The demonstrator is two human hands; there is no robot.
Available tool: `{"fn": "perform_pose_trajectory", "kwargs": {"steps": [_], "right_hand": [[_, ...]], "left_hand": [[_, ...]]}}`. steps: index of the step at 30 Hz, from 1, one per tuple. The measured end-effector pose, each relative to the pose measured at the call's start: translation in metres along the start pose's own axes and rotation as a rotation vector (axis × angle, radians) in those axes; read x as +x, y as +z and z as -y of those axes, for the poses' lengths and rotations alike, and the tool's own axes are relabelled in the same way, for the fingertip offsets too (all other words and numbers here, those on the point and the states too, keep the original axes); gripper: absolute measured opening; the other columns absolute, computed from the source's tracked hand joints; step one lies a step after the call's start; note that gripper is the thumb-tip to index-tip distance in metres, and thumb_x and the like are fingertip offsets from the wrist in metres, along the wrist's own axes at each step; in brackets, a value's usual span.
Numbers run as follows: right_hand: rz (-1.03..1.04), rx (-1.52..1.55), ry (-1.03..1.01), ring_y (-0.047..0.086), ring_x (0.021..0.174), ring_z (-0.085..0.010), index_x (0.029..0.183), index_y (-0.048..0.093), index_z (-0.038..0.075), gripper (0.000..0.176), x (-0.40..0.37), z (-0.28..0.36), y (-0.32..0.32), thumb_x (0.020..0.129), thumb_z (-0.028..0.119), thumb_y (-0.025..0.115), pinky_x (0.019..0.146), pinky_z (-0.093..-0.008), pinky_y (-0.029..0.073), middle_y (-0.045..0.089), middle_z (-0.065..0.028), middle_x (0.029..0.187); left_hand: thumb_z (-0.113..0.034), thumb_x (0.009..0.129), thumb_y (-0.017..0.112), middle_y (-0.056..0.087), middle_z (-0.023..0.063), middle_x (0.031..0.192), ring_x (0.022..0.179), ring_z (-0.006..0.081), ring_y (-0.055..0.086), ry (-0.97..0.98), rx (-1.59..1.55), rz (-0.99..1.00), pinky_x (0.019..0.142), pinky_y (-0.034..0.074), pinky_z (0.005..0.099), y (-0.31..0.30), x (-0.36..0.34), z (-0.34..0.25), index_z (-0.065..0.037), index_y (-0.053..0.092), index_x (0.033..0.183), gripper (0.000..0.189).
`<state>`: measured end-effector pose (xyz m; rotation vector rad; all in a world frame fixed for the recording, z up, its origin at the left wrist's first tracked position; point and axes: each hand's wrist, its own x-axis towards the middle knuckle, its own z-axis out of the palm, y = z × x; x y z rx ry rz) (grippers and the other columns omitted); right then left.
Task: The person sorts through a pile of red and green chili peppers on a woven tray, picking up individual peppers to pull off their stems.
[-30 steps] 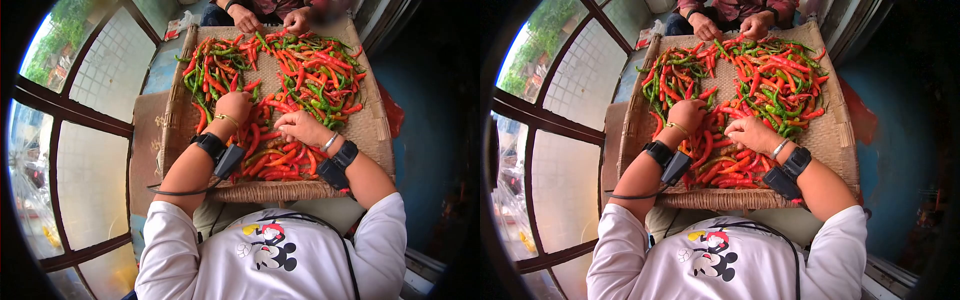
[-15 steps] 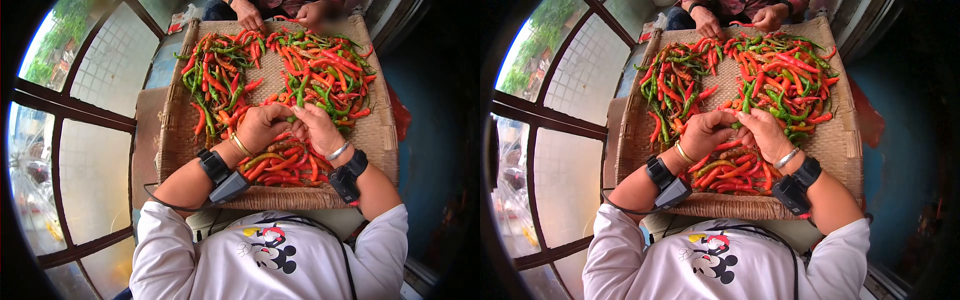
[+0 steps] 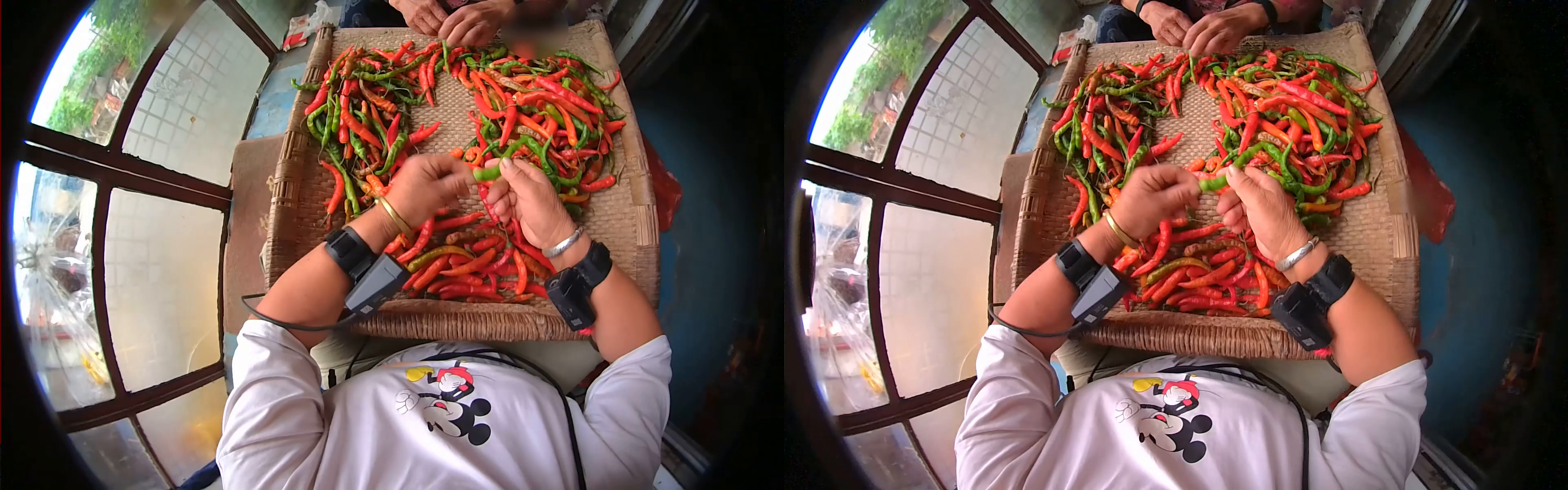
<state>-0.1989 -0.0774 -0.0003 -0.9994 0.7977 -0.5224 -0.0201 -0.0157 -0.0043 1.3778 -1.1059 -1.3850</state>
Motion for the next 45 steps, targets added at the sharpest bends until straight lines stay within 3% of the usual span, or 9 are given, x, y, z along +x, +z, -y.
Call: {"fn": "perform_pose_trajectory", "kwargs": {"steps": [6,8,12,19,27,31,35,42,45], "right_hand": [[0.069,-0.13,0.009,0.05,0.054,-0.005,0.106,0.051,0.001,0.028,0.003,-0.003,-0.005,0.091,0.024,0.046,0.05,-0.0175,0.042,0.055,-0.0002,0.068],[0.073,-0.168,0.008,0.05,0.054,-0.0049,0.104,0.052,0.001,0.026,0.003,-0.001,-0.003,0.09,0.022,0.046,0.05,-0.0172,0.042,0.055,0.0002,0.068],[0.106,-0.244,0.042,0.051,0.055,-0.0041,0.1,0.055,0.001,0.021,0.0,-0.002,0.0,0.089,0.017,0.047,0.049,-0.0163,0.042,0.055,0.001,0.069],[0.15,-0.388,0.035,0.05,0.056,-0.0037,0.097,0.055,0.001,0.019,-0.003,0.0,0.004,0.089,0.015,0.046,0.05,-0.0164,0.042,0.055,0.0008,0.069],[0.12,-0.379,-0.003,0.05,0.052,-0.0048,0.09,0.056,0.002,0.02,-0.002,-0.005,0.004,0.089,0.021,0.048,0.047,-0.0186,0.04,0.054,-0.0004,0.066],[0.077,-0.231,0.021,0.049,0.052,-0.0046,0.089,0.056,0.004,0.022,-0.003,-0.005,0.005,0.088,0.026,0.05,0.045,-0.0179,0.039,0.054,-0.0005,0.065],[0.049,-0.069,0.034,0.046,0.047,-0.0046,0.085,0.055,0.007,0.024,0.001,-0.005,-0.001,0.087,0.03,0.052,0.041,-0.0178,0.036,0.054,-0.001,0.062],[0.034,0.056,0.076,0.045,0.045,-0.0076,0.078,0.054,0.007,0.028,0.004,-0.005,-0.011,0.088,0.032,0.047,0.04,-0.0198,0.036,0.052,-0.0025,0.06],[0.008,0.152,0.05,0.045,0.043,-0.0087,0.081,0.054,0.007,0.026,0.005,-0.006,-0.011,0.088,0.031,0.048,0.04,-0.0207,0.037,0.054,-0.0034,0.059]], "left_hand": [[-0.012,0.083,0.059,0.062,0.0034,0.081,0.06,0.0112,0.057,0.39,0.19,-0.475,0.055,0.047,0.0229,-0.051,0.026,0.016,-0.003,0.06,0.095,0.015],[-0.02,0.078,0.063,0.061,0.0088,0.089,0.068,0.0223,0.061,0.448,1.151,-0.597,0.061,0.049,0.032,-0.06,0.019,0.011,-0.008,0.059,0.101,0.026],[-0.035,0.072,0.063,0.056,0.0118,0.096,0.089,0.0288,0.058,0.008,1.381,-0.374,0.072,0.046,0.0396,-0.052,0.014,0.006,-0.011,0.056,0.105,0.041],[-0.034,0.072,0.062,0.061,0.014,0.083,0.08,0.0311,0.059,-0.043,1.358,-0.36,0.068,0.047,0.041,-0.06,0.02,0.015,-0.009,0.061,0.094,0.033],[-0.027,0.076,0.06,0.062,0.0111,0.078,0.072,0.0301,0.06,0.277,1.275,-0.524,0.061,0.048,0.0389,-0.031,0.004,-0.017,-0.009,0.061,0.089,0.022],[-0.021,0.072,0.064,0.057,0.0073,0.071,0.061,0.0272,0.059,0.613,1.223,-0.272,0.051,0.047,0.0363,-0.007,-0.008,-0.019,-0.01,0.059,0.092,0.023],[-0.021,0.07,0.066,0.058,0.0065,0.071,0.06,0.0254,0.058,0.707,1.165,-0.095,0.051,0.048,0.0344,0.012,-0.016,-0.014,-0.01,0.059,0.093,0.026],[-0.019,0.07,0.066,0.06,0.0074,0.078,0.065,0.0273,0.059,0.453,1.125,0.07,0.058,0.048,0.0358,0.0,-0.005,0.005,-0.008,0.059,0.095,0.028],[-0.022,0.073,0.064,0.061,0.0099,0.077,0.065,0.0281,0.06,0.597,0.838,0.115,0.059,0.048,0.0359,-0.003,-0.001,0.005,-0.007,0.061,0.089,0.022]]}}
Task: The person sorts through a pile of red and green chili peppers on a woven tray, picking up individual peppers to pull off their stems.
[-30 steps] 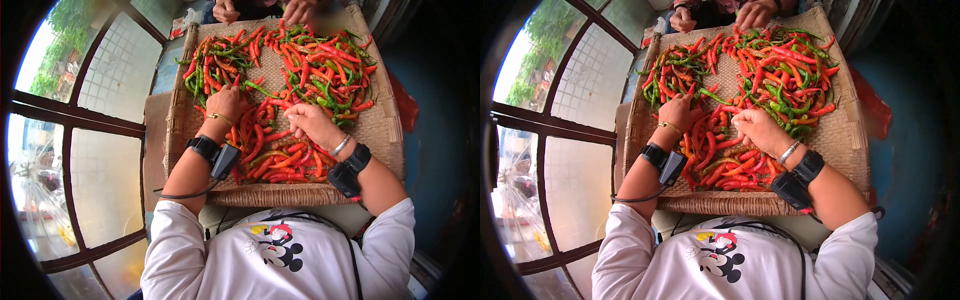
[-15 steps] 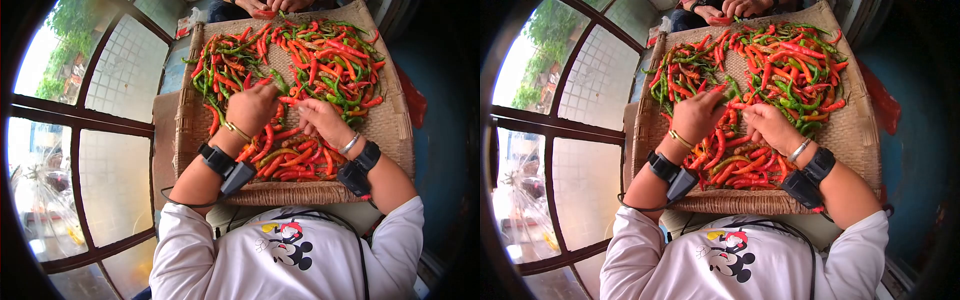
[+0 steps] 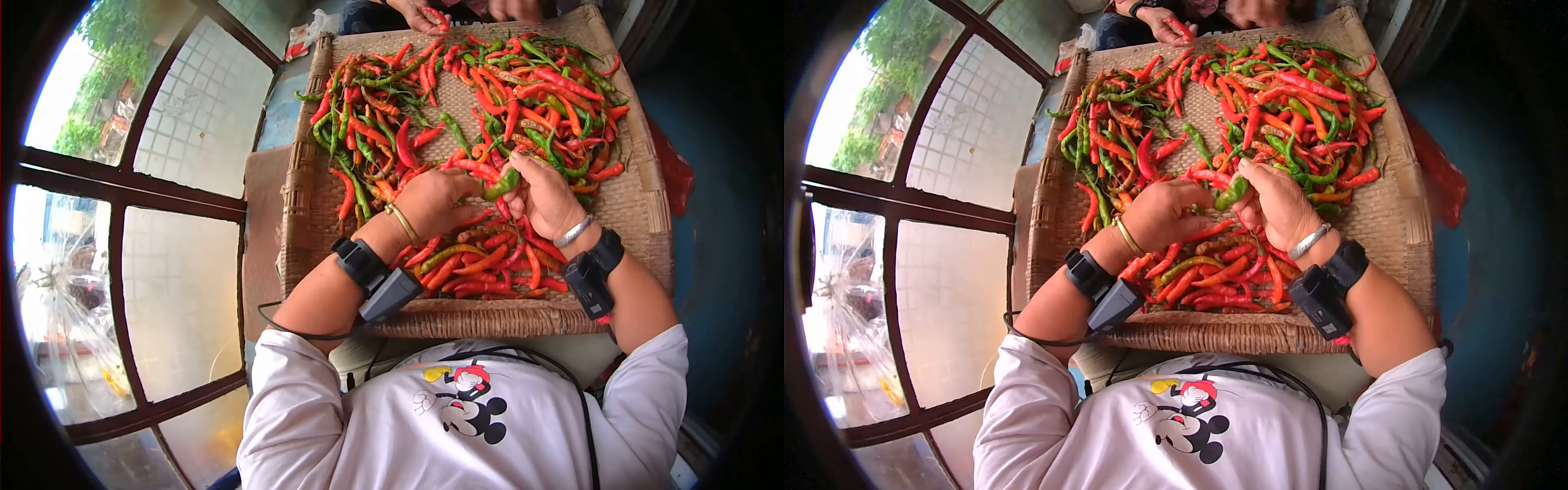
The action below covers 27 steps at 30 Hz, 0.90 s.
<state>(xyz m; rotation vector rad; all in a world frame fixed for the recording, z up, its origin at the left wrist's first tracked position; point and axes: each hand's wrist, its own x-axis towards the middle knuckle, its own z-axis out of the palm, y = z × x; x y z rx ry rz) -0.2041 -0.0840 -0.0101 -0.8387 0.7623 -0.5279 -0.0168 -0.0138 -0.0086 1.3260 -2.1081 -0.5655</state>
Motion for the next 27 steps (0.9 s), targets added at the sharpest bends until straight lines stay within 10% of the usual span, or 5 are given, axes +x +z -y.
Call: {"fn": "perform_pose_trajectory", "kwargs": {"steps": [9,12,18,27], "right_hand": [[-0.027,0.033,0.061,0.05,0.052,-0.0077,0.098,0.054,0.002,0.035,-0.003,0.002,0.003,0.091,0.034,0.043,0.045,-0.0203,0.04,0.056,-0.0021,0.066],[-0.003,-0.072,0.031,0.05,0.053,-0.0063,0.101,0.053,0.003,0.033,0.0,0.001,-0.001,0.091,0.033,0.044,0.047,-0.0211,0.042,0.056,-0.001,0.067],[0.05,-0.202,0.029,0.05,0.053,-0.0043,0.099,0.054,0.003,0.027,0.0,0.0,-0.001,0.091,0.026,0.044,0.048,-0.0171,0.041,0.057,-0.0006,0.067],[0.116,-0.326,0.063,0.05,0.054,-0.0028,0.096,0.054,0.004,0.021,0.0,-0.001,0.002,0.09,0.023,0.046,0.048,-0.0161,0.04,0.056,0.0012,0.068]], "left_hand": [[-0.017,0.076,0.063,0.061,0.0118,0.068,0.059,0.0241,0.059,-0.313,-0.169,0.033,0.057,0.047,0.0318,-0.015,0.004,0.002,-0.001,0.062,0.085,0.019],[-0.021,0.077,0.063,0.062,0.0124,0.07,0.06,0.0228,0.06,-0.448,-0.389,-0.438,0.057,0.047,0.0328,-0.021,0.01,0.027,0.0,0.062,0.085,0.022],[-0.036,0.075,0.061,0.062,0.0096,0.084,0.078,0.0275,0.06,-0.578,0.586,0.123,0.065,0.048,0.0379,-0.026,0.0,0.028,-0.01,0.064,0.087,0.029],[-0.028,0.071,0.061,0.063,0.0099,0.073,0.072,0.0284,0.061,-0.608,0.464,0.155,0.064,0.048,0.0388,-0.023,-0.006,0.044,-0.01,0.064,0.081,0.02]]}}
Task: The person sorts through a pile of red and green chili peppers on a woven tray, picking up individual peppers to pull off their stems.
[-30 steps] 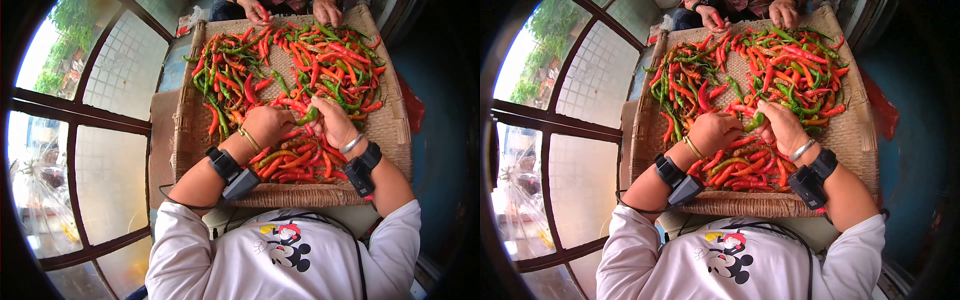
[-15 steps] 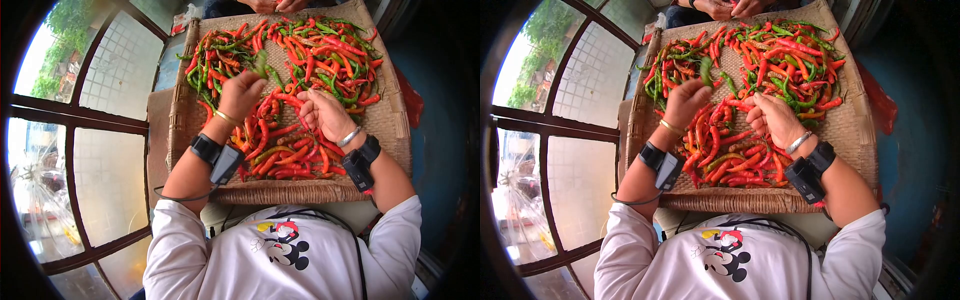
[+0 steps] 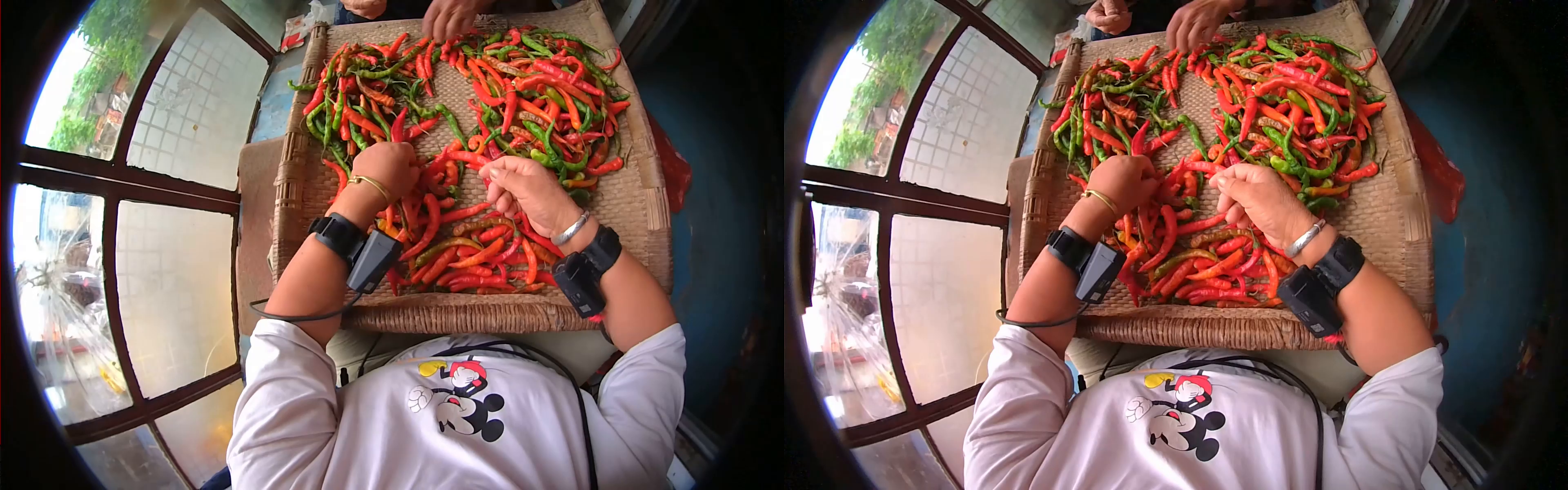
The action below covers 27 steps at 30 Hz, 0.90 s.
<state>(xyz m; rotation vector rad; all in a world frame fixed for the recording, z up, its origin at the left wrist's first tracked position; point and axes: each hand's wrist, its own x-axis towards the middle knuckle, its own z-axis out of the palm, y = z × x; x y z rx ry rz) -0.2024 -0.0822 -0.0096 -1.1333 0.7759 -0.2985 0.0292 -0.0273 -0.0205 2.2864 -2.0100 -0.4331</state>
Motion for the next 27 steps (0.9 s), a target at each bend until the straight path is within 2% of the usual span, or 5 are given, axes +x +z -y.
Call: {"fn": "perform_pose_trajectory", "kwargs": {"steps": [5,11,18,24,27], "right_hand": [[-0.011,-0.039,0.01,0.05,0.054,-0.0033,0.099,0.054,0.002,0.024,-0.003,0.004,0.005,0.09,0.023,0.047,0.048,-0.0159,0.041,0.056,0.0007,0.069],[0.011,0.021,0.004,0.051,0.054,-0.0038,0.095,0.054,0.003,0.028,-0.005,0.005,0.011,0.088,0.03,0.05,0.047,-0.0166,0.04,0.056,0.0,0.068],[-0.018,0.18,0.02,0.05,0.048,-0.0043,0.077,0.053,0.007,0.028,-0.003,-0.001,0.007,0.086,0.034,0.054,0.042,-0.0174,0.039,0.055,0.0002,0.061],[-0.111,0.254,-0.019,0.048,0.047,-0.0046,0.081,0.057,0.007,0.027,-0.001,0.0,0.002,0.087,0.032,0.053,0.041,-0.0182,0.038,0.055,-0.0001,0.06],[-0.155,0.271,-0.063,0.047,0.046,-0.0048,0.083,0.058,0.006,0.028,-0.001,0.001,0.001,0.088,0.032,0.051,0.042,-0.0185,0.039,0.054,-0.0002,0.06]], "left_hand": [[-0.016,0.074,0.062,0.062,0.0103,0.067,0.055,0.0212,0.06,0.034,-0.179,-0.369,0.051,0.047,0.0314,-0.026,-0.006,-0.002,-0.006,0.062,0.081,0.012],[-0.006,0.073,0.066,0.055,0.0007,0.06,0.051,0.0048,0.051,0.238,-0.622,-0.325,0.046,0.042,0.0211,-0.014,-0.018,-0.029,-0.001,0.059,0.082,0.013],[-0.005,0.072,0.067,0.06,0.0034,0.068,0.056,0.0058,0.054,0.263,-0.79,-0.105,0.05,0.044,0.0225,-0.008,-0.038,-0.066,-0.003,0.057,0.081,0.015],[-0.005,0.077,0.064,0.06,0.0017,0.069,0.056,0.0059,0.054,0.225,-0.935,-0.056,0.05,0.043,0.0218,0.002,-0.037,-0.068,-0.001,0.056,0.089,0.015],[-0.011,0.082,0.062,0.058,-0.0008,0.066,0.057,0.0048,0.052,0.17,-1.152,0.26,0.051,0.042,0.0207,0.004,-0.032,-0.062,0.0,0.056,0.088,0.014]]}}
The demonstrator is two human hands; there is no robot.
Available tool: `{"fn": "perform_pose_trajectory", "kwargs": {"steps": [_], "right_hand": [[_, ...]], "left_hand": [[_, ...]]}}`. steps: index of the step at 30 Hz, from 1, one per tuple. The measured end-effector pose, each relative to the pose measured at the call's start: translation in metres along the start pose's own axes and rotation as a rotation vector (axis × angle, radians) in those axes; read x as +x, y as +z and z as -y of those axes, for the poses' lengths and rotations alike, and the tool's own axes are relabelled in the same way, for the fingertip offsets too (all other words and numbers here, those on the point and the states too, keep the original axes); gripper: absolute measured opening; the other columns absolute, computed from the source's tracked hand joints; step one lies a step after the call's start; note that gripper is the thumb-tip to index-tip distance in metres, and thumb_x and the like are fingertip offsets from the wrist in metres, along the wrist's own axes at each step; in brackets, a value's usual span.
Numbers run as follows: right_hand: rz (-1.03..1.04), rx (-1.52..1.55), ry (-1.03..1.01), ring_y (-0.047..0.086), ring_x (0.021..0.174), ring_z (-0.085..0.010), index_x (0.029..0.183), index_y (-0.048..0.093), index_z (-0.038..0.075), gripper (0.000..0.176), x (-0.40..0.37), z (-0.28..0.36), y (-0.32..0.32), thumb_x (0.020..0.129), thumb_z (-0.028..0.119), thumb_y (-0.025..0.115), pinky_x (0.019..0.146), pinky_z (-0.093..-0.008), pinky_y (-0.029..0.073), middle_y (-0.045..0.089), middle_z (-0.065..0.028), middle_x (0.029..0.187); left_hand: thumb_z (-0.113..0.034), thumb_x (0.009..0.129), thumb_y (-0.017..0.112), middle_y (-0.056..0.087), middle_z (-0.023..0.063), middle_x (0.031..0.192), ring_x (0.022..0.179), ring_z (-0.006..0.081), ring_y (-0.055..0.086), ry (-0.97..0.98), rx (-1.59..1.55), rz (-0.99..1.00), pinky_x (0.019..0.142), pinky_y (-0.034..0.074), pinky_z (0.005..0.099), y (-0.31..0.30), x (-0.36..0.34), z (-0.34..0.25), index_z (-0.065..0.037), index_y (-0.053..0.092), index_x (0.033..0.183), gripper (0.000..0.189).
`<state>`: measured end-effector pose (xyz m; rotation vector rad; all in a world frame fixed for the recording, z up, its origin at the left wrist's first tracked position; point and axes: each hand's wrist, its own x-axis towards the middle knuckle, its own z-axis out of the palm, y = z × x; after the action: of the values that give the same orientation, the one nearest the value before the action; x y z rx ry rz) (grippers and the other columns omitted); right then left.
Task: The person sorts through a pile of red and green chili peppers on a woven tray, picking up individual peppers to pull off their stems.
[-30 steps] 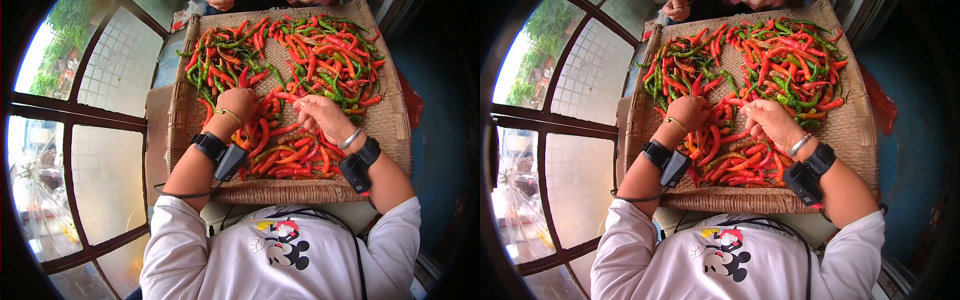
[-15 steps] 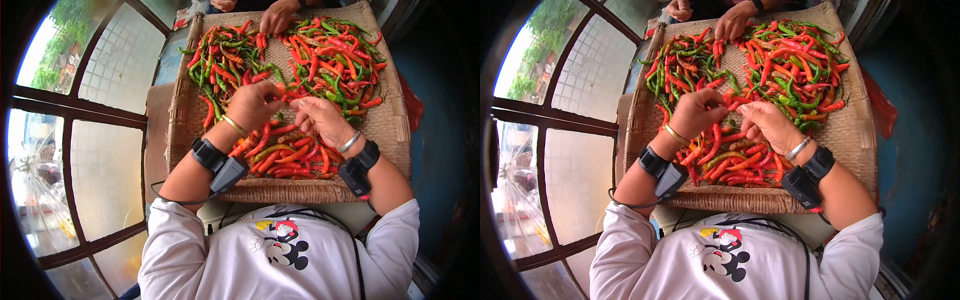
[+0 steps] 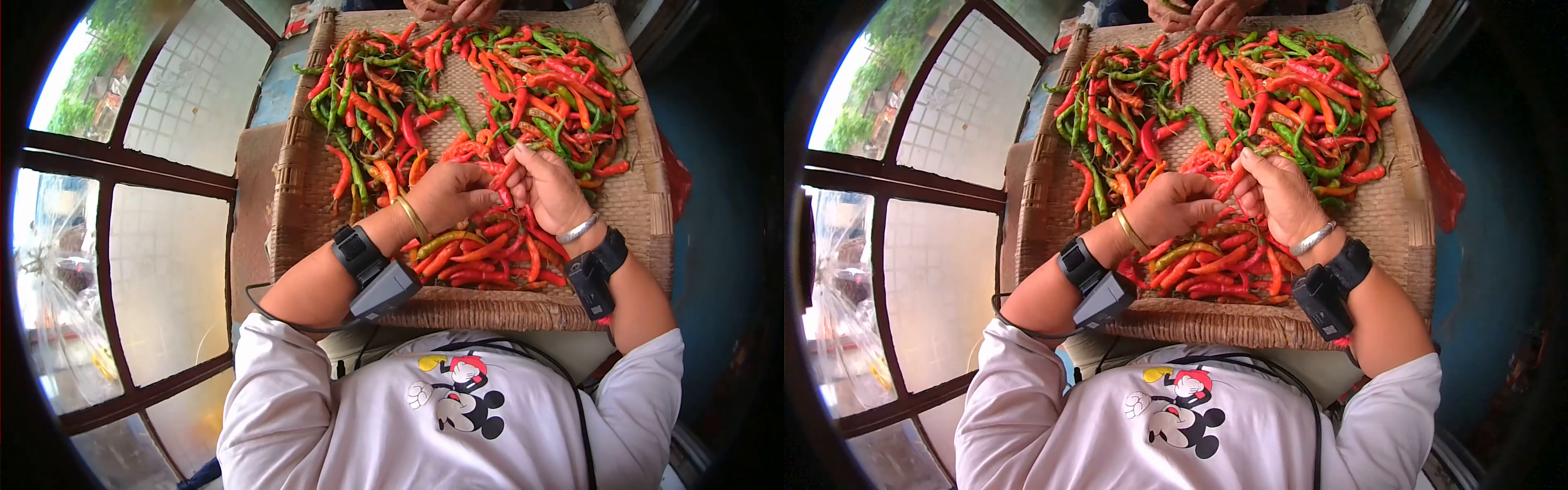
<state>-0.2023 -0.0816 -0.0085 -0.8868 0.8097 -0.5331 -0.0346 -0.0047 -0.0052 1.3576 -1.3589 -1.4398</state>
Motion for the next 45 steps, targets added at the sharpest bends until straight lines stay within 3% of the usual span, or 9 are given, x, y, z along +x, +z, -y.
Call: {"fn": "perform_pose_trajectory", "kwargs": {"steps": [4,9,12,15,24,32,37,40,45], "right_hand": [[-0.049,0.059,-0.053,0.047,0.048,-0.0046,0.087,0.058,0.003,0.032,-0.004,0.008,0.009,0.089,0.033,0.049,0.044,-0.0183,0.04,0.053,0.0004,0.06],[-0.1,-0.433,-0.256,0.05,0.052,-0.0058,0.088,0.06,0.003,0.028,0.01,0.012,-0.008,0.087,0.029,0.052,0.047,-0.0214,0.041,0.055,0.0001,0.063],[-0.139,-0.923,-0.475,0.056,0.058,-0.0155,0.084,0.061,0.004,0.019,0.011,0.006,-0.011,0.081,0.022,0.058,0.053,-0.032,0.045,0.057,-0.0054,0.068],[-0.037,-1.527,-0.556,0.057,0.072,-0.0325,0.076,0.058,0.003,0.018,0.006,0.002,-0.011,0.074,0.021,0.062,0.064,-0.0421,0.046,0.059,-0.0119,0.074],[0.026,-1.812,-0.28,0.06,0.074,-0.0304,0.079,0.058,0.006,0.021,-0.003,-0.001,-0.006,0.069,0.024,0.065,0.067,-0.0413,0.047,0.062,-0.0123,0.075],[0.03,-1.344,-0.431,0.057,0.055,-0.0236,0.065,0.056,0.003,0.012,0.007,-0.009,-0.011,0.068,0.013,0.062,0.053,-0.0342,0.045,0.057,-0.0104,0.058],[0.187,-0.835,-0.101,0.046,0.049,-0.0044,0.069,0.056,0.003,0.01,0.001,0.01,-0.004,0.075,0.01,0.061,0.045,-0.0196,0.037,0.052,0.0023,0.058],[0.261,-0.544,-0.079,0.049,0.049,-0.0062,0.072,0.058,0.004,0.013,0.002,0.01,-0.006,0.08,0.015,0.058,0.044,-0.0207,0.039,0.055,0.002,0.061],[0.137,-0.291,-0.026,0.047,0.048,-0.003,0.081,0.056,0.005,0.016,0.002,0.018,-0.008,0.085,0.02,0.054,0.042,-0.0158,0.037,0.055,0.0013,0.064]], "left_hand": [[-0.022,0.087,0.056,0.055,-0.0029,0.064,0.055,0.0037,0.049,-0.134,-0.032,0.119,0.049,0.038,0.0187,-0.019,0.001,-0.01,-0.003,0.059,0.083,0.019],[-0.025,0.089,0.052,0.058,-0.0011,0.074,0.06,0.0041,0.052,0.03,-0.376,-0.463,0.049,0.04,0.0174,-0.049,0.014,-0.009,-0.004,0.056,0.106,0.027],[-0.02,0.088,0.054,0.06,0.0013,0.081,0.06,0.0051,0.052,0.018,-0.151,-0.534,0.053,0.045,0.0194,-0.053,0.018,0.0,-0.001,0.052,0.113,0.031],[-0.013,0.083,0.06,0.062,0.0038,0.08,0.066,0.0073,0.054,0.083,0.242,-0.348,0.057,0.046,0.0229,-0.033,0.017,0.019,-0.001,0.06,0.1,0.021],[-0.013,0.071,0.065,0.062,0.0143,0.085,0.079,0.0307,0.06,0.17,0.755,-0.129,0.069,0.048,0.0362,-0.01,0.011,0.023,-0.006,0.061,0.099,0.03],[-0.017,0.068,0.064,0.059,0.0108,0.092,0.08,0.0298,0.059,0.252,0.877,-0.171,0.069,0.049,0.0382,-0.006,0.01,0.02,-0.01,0.06,0.098,0.031],[-0.011,0.066,0.065,0.059,0.0108,0.094,0.084,0.0294,0.059,0.261,0.894,-0.149,0.071,0.049,0.0383,-0.013,0.012,0.024,-0.007,0.06,0.096,0.031],[-0.01,0.067,0.067,0.06,0.0126,0.092,0.082,0.0294,0.059,0.373,0.76,-0.093,0.069,0.049,0.0365,-0.013,0.011,0.019,-0.006,0.06,0.094,0.028],[-0.009,0.079,0.064,0.059,0.0044,0.075,0.066,0.0099,0.056,0.071,0.369,-0.113,0.06,0.046,0.0248,-0.031,0.01,0.005,-0.002,0.06,0.091,0.015]]}}
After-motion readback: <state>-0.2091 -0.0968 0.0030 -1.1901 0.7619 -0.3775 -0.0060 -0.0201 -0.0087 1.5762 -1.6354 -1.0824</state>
